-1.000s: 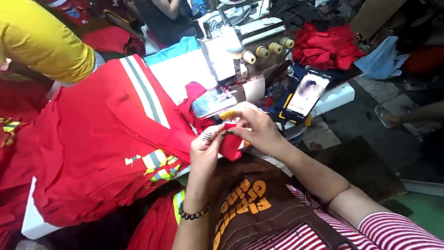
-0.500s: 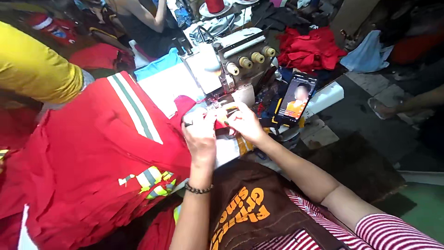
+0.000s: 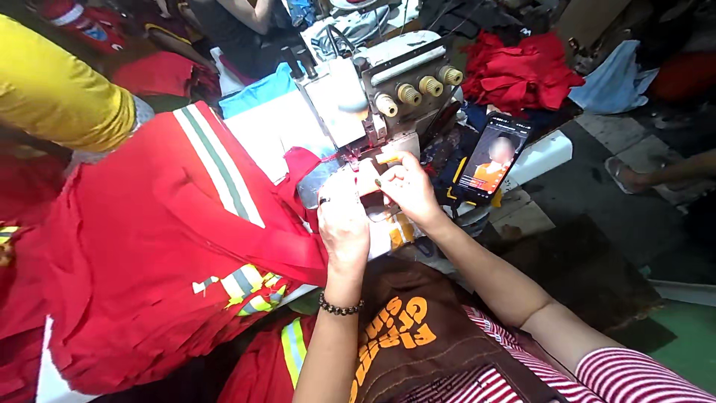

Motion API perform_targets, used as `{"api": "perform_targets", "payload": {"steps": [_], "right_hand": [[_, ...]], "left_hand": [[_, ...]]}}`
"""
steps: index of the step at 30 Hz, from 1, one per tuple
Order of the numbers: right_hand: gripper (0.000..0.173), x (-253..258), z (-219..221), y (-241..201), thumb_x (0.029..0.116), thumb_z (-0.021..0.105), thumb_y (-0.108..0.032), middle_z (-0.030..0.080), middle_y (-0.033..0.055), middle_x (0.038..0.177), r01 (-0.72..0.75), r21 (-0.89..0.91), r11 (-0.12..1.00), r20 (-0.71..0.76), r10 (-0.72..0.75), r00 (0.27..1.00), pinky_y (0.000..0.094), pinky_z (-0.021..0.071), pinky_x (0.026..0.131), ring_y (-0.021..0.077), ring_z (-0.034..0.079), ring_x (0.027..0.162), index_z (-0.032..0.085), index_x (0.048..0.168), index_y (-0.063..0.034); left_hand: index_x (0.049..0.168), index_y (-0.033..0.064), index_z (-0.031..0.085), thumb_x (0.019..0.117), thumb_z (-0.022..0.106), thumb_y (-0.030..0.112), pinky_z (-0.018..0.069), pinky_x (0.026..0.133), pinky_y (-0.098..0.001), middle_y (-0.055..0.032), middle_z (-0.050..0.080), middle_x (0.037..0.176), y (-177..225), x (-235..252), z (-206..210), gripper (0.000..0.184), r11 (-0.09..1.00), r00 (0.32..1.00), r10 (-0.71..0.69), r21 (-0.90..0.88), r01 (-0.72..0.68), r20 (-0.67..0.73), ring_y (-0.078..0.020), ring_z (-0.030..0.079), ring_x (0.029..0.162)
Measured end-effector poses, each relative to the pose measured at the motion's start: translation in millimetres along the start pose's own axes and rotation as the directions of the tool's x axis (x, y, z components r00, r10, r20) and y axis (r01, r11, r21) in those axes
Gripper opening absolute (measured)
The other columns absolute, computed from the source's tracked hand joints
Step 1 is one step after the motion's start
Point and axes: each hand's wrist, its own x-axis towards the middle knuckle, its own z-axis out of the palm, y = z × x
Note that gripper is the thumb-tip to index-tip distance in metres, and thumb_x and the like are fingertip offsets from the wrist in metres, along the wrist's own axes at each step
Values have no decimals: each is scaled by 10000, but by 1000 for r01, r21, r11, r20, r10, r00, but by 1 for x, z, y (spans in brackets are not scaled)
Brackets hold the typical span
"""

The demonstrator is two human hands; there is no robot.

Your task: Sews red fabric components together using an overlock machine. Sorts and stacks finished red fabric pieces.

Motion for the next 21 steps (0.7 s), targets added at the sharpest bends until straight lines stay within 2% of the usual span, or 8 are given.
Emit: {"api": "perform_targets", "payload": {"steps": [2, 6, 8, 11, 13, 15, 18, 21], "right_hand": [[483, 6, 3, 0, 968, 634, 3, 645, 104, 810, 6, -6, 1000, -20, -6, 1000, 266, 497, 426, 171, 569, 508, 466, 1402, -123], [406, 34, 10, 12, 934, 621, 29, 668, 84, 869, 127, -60, 990, -109, -133, 985, 256, 559, 561, 114, 630, 634, 535, 1331, 12], [396, 38, 10, 16, 932, 610, 36, 673, 87, 891, 156, -105, 982, -130, -169, 977, 264, 564, 585, 117, 639, 664, 542, 1322, 11], [428, 23, 7, 11, 958, 605, 6, 678, 86, 901, 123, -206, 971, -123, -151, 981, 283, 572, 554, 139, 644, 640, 516, 1374, -36], [436, 1, 6, 5, 1009, 588, -47, 685, 94, 925, 79, -273, 959, -73, -103, 992, 312, 544, 500, 180, 627, 610, 471, 1423, -110], [361, -14, 13, 8, 1007, 581, -60, 679, 96, 942, 146, -297, 944, -4, -154, 988, 305, 551, 531, 164, 633, 643, 533, 1364, -89], [201, -24, 29, 20, 949, 653, -8, 718, 109, 1069, 469, -337, 816, 242, -407, 881, 325, 601, 850, 154, 699, 927, 707, 1143, -1], [124, -34, 49, 42, 946, 690, -77, 739, 90, 1025, 718, -321, 618, 489, -542, 684, 382, 578, 903, 199, 705, 984, 749, 1051, -49]], "left_hand": [[1207, -19, 688, 1052, 527, 118, 564, 889, -490, -198, 713, 1164, -3, 6, -1, 263, 999, 1000, -12, -31, 12, 8, -351, 701, 1061], [1314, 42, 597, 1067, 476, 150, 543, 898, -545, -211, 658, 1218, -12, 19, -11, 296, 992, 977, -94, -68, 109, 194, -386, 666, 1094], [1367, 59, 539, 1074, 462, 162, 485, 1035, -545, -211, 614, 1305, -21, 23, -18, 320, 992, 974, -46, -104, 70, 221, -372, 611, 1219], [1410, -29, 498, 1086, 426, 184, 355, 1166, -562, -273, 607, 1307, -36, 52, -15, 394, 997, 949, -75, 19, 72, 307, -411, 568, 1286], [1368, -45, 533, 1077, 417, 178, 325, 1180, -552, -266, 634, 1288, -45, 92, -5, 385, 976, 894, -210, 145, 164, 396, -403, 584, 1275], [1375, -15, 535, 1077, 425, 191, 310, 1190, -539, -220, 639, 1315, -58, 111, -5, 378, 961, 855, -276, 127, 245, 439, -360, 571, 1301], [1378, -2, 516, 1074, 471, 217, 356, 1142, -584, -212, 668, 1272, -82, 106, -13, 377, 970, 891, -207, -34, 241, 403, -376, 598, 1263], [1419, 39, 531, 1060, 529, 175, 368, 1158, -539, -183, 579, 1421, -75, 60, -52, 384, 970, 944, -179, -112, 216, 277, -352, 518, 1358]]}}
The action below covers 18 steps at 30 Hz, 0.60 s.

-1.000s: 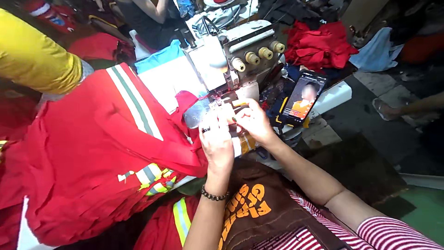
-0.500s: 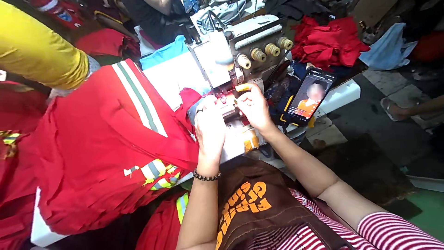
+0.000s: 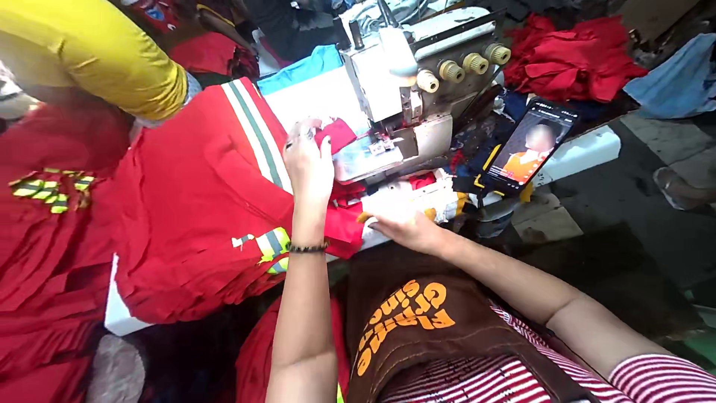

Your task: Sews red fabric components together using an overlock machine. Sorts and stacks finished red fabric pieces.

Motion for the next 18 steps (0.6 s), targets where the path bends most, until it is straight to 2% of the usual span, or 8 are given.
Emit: {"api": "perform_targets", "payload": {"steps": [2, 3, 5, 7, 10, 14, 16, 18], "right_hand": [[138, -1, 19, 0, 954, 675, -87, 738, 77, 1048, 77, 28, 997, 93, -80, 993, 379, 573, 896, 200, 704, 1002, 748, 1069, -65], [153, 0, 28, 1, 951, 678, -83, 732, 83, 1069, 90, 58, 994, 132, -97, 987, 390, 562, 924, 214, 695, 1030, 738, 1091, -61], [181, 3, 45, 4, 963, 664, -87, 724, 78, 1093, 95, 84, 992, 210, -111, 971, 414, 523, 991, 243, 666, 1093, 714, 1136, -72], [153, 5, 55, 5, 1004, 606, -100, 728, 43, 1006, 84, 90, 992, 244, -104, 964, 401, 509, 977, 224, 665, 1039, 715, 1112, -100], [150, 13, 55, 6, 989, 610, -77, 734, 27, 903, 44, 84, 996, 170, -57, 984, 395, 521, 905, 198, 681, 955, 756, 1005, -107], [155, 31, 29, -5, 940, 636, 40, 743, 113, 990, 17, 183, 983, -33, -11, 999, 361, 571, 915, 216, 713, 966, 755, 1020, -19], [138, 41, 6, -18, 949, 630, 62, 730, 141, 1004, 41, 228, 973, -140, -9, 990, 321, 586, 905, 202, 716, 959, 729, 1040, 31], [150, 46, -19, -31, 982, 587, 57, 706, 158, 1025, 47, 286, 957, -135, -8, 991, 307, 577, 918, 194, 697, 980, 702, 1078, 58]], "left_hand": [[1400, 50, 570, 1056, 545, 172, 409, 1146, -454, -122, 557, 1467, -4, -44, -11, 366, 997, 984, 18, -70, -31, -178, -262, 513, 1372], [1367, 36, 592, 1054, 540, 158, 453, 1126, -408, -104, 584, 1432, -9, -59, -14, 340, 991, 967, -3, -131, -32, -256, -212, 544, 1339], [1269, -10, 637, 1037, 542, 89, 518, 1016, -361, -111, 654, 1291, -13, -91, -15, 269, 962, 921, -89, -273, -20, -379, -177, 617, 1194], [1185, -46, 647, 1014, 543, 27, 546, 929, -325, -106, 696, 1153, -10, -128, -12, 213, 919, 895, -189, -394, 16, -405, -151, 658, 1055], [1114, -85, 617, 967, 545, -51, 595, 880, -320, -88, 722, 1029, -5, -171, -3, 168, 792, 925, -287, -605, 84, -248, -155, 706, 955], [1150, -95, 641, 1012, 499, -17, 626, 790, -357, -154, 753, 1016, 5, -189, 4, 213, 505, 921, -375, -810, 297, 104, -237, 744, 895], [1206, -73, 637, 1075, 443, 138, 620, 829, -372, -177, 749, 1096, 9, -183, 4, 315, 331, 915, -312, -873, 358, 257, -258, 746, 954], [1218, -6, 622, 1070, 465, 417, 609, 879, -405, -178, 735, 1155, 15, -171, 5, 475, 105, 902, -249, -916, 387, 353, -279, 736, 1024]]}}
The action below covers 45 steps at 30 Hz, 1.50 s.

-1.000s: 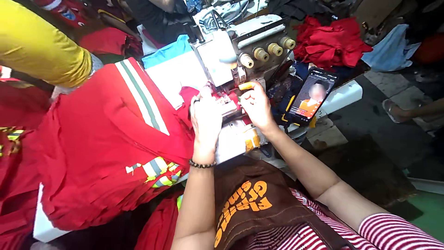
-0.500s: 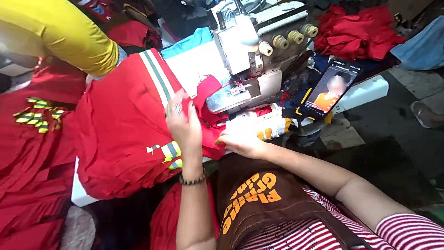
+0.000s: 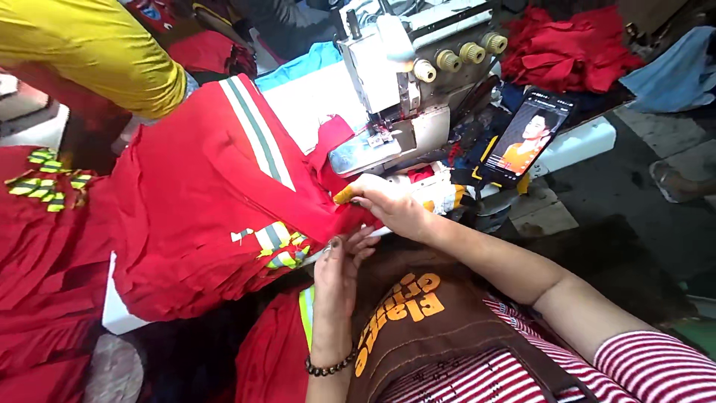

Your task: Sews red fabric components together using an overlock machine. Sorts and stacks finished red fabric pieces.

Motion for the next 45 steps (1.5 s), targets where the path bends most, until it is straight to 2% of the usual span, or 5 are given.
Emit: {"api": "perform_targets", "payload": {"steps": [5, 21, 29, 37, 45], "right_hand": [[140, -10, -41, -33, 974, 609, 22, 711, 136, 1023, -78, 140, 987, 137, 59, 989, 300, 561, 925, 158, 676, 998, 711, 1062, 61], [252, -45, -77, -11, 871, 781, -67, 713, 46, 891, -713, 256, 653, 459, 566, 684, 214, 561, 754, 34, 660, 803, 696, 1097, 7], [159, -34, -96, -14, 885, 693, 75, 697, 95, 917, -609, 522, 597, 107, 662, 742, 269, 598, 677, 117, 678, 764, 657, 1018, -4], [100, -11, -70, -41, 958, 652, -40, 695, 89, 818, 84, -215, 973, 279, -21, 960, 314, 565, 713, 182, 679, 790, 751, 961, -22], [119, -16, -116, -118, 985, 638, -87, 679, 96, 879, 89, 380, 921, 447, -266, 854, 320, 539, 755, 184, 663, 836, 712, 902, -45]], "left_hand": [[1422, 65, 515, 1114, 221, 428, 567, 974, -381, -111, 690, 1265, 22, 38, 14, 559, 984, 999, -41, -175, 41, 5, -215, 685, 1137], [997, 25, 704, 899, 679, -37, 620, 763, -256, 5, 751, 900, 11, 19, 33, 118, 897, 973, 219, 380, -228, 68, -78, 719, 814], [1095, -15, 676, 878, 721, -1, 610, 833, -262, -44, 735, 1017, -12, 11, 20, 223, 858, 980, 173, 473, -199, 98, -100, 712, 923], [1181, -6, 656, 1011, 430, 622, 633, 807, -435, -193, 738, 1068, 0, 10, 48, 689, 951, 924, -202, -159, 264, 326, -298, 748, 937], [1345, -11, 582, 1083, 368, 43, 629, 761, -306, -139, 732, 1096, 26, 49, 46, 342, 922, 959, -276, -300, 245, -64, -183, 741, 871]]}}
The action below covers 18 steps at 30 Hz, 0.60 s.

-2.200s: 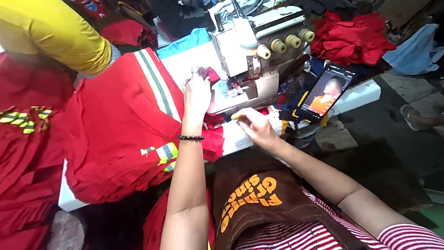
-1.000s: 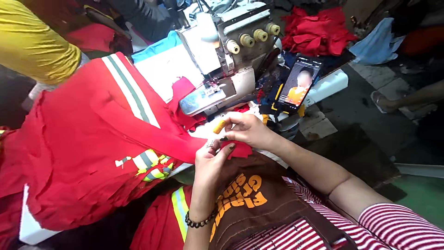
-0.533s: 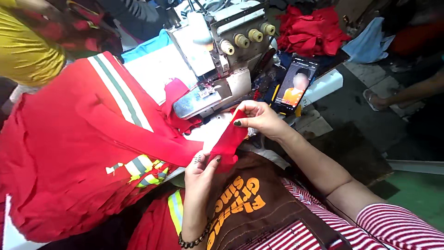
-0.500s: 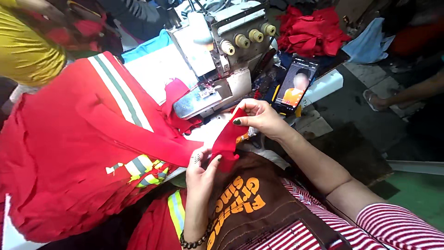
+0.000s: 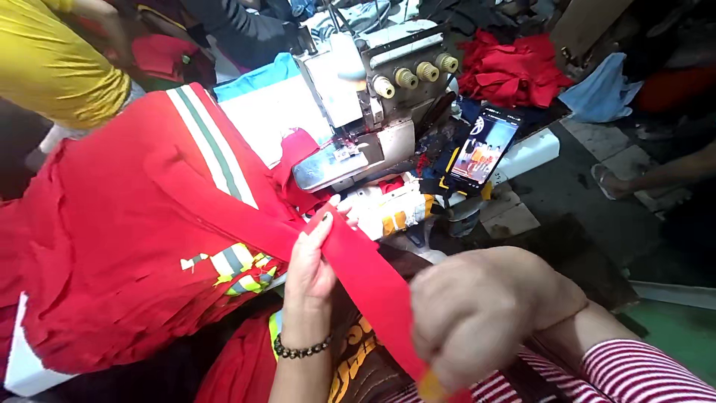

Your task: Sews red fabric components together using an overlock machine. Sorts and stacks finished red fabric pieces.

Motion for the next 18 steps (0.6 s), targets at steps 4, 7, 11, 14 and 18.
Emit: {"api": "perform_targets", "payload": {"steps": [4, 7, 11, 14, 18], "right_hand": [[178, -21, -21, -43, 1004, 629, -152, 671, 91, 823, -68, 183, 981, 6, 68, 998, 286, 554, 688, 160, 660, 751, 707, 903, -28], [182, -25, -34, -61, 956, 684, -145, 635, 76, 715, -81, 265, 961, 7, 82, 997, 278, 551, 612, 150, 644, 645, 659, 822, -23], [147, -23, -32, -56, 948, 682, -105, 627, 91, 745, -79, 310, 948, 29, 73, 997, 267, 545, 613, 154, 637, 663, 665, 838, -10], [178, -23, -21, -34, 1003, 614, -156, 673, 94, 869, -50, 222, 974, 56, 39, 998, 286, 529, 662, 154, 649, 762, 700, 900, -39], [129, -8, -4, 8, 996, 625, -77, 714, 89, 906, -103, -23, 994, 3, 103, 995, 306, 566, 755, 159, 691, 848, 736, 941, -42]], "left_hand": [[1263, 9, 611, 1086, 400, 69, 615, 760, -261, -84, 736, 1068, 16, 21, -9, 282, 985, 973, 170, 41, -166, -158, -127, 731, 858], [1324, -12, 556, 1071, 391, 20, 618, 784, -281, -107, 724, 1133, 19, 31, -19, 303, 948, 919, 317, 53, -314, -236, -155, 734, 887], [1285, -6, 500, 1124, 372, 179, 646, 789, -387, -144, 728, 1140, 12, 29, -10, 276, 910, 845, 414, 165, -380, -338, -239, 760, 907], [1193, 20, 597, 1087, 495, 203, 620, 847, -379, -75, 717, 1055, -2, 25, -3, 235, 840, 792, 520, 356, -409, -319, -169, 725, 957], [1084, 30, 680, 951, 670, -2, 614, 825, -314, -21, 729, 972, -20, 17, 4, 137, 727, 775, 624, 434, -532, -97, -115, 715, 899]]}}
